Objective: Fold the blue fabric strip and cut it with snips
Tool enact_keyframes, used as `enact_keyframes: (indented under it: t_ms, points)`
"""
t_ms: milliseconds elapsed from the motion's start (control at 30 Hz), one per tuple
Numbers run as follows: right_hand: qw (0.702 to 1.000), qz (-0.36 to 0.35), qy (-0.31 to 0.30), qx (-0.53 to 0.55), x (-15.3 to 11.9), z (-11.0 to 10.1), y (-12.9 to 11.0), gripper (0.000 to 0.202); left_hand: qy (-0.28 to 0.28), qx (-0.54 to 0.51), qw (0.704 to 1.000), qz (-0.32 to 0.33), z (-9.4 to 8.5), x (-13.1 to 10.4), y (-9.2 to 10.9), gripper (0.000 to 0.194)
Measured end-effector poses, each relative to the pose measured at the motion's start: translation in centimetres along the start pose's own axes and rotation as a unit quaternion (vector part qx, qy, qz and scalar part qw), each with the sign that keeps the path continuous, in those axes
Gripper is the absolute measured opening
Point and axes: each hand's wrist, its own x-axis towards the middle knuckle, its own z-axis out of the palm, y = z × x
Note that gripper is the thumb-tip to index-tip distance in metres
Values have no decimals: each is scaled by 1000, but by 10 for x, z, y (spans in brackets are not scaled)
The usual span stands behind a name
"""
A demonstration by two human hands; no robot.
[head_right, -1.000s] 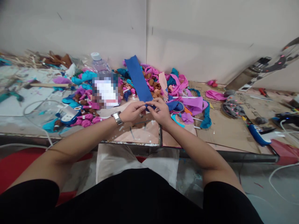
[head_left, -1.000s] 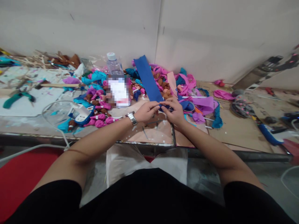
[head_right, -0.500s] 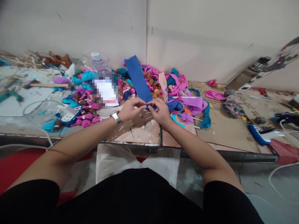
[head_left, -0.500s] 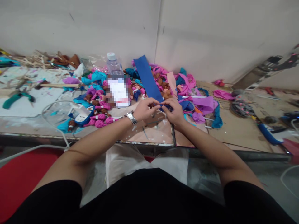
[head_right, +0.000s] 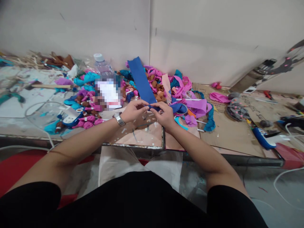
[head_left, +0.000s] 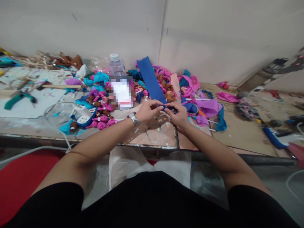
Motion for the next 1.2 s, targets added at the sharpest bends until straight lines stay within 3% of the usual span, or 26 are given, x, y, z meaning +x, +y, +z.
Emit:
enact_keyframes:
  t_ms: [200, 400, 567, 800, 1000, 1200]
  points:
    - [999, 37, 14, -5, -3, 0, -1, 31, -1, -62, 998, -21, 2, -1, 0, 53]
    - [999, 42, -3, 3, -3, 0, -3, 29, -10, -48, 999, 0, 2, -2, 3, 50]
    - [999, 28, -16, 3, -3, 0, -3, 25, -4, -10, 1000, 14, 1, -2, 4, 47]
    - [1000, 18, -2, 1, -4, 0, -2, 27, -27, -43, 999, 8, 0, -3, 5, 46]
    - [998, -40, -53, -14, -1, 0, 1, 31, -40, -27, 999, 14, -1, -2, 6, 49]
    - [999, -36, -29, -17, -1, 1, 3, 29, -21, -41, 999, -2, 1, -2, 6, 51]
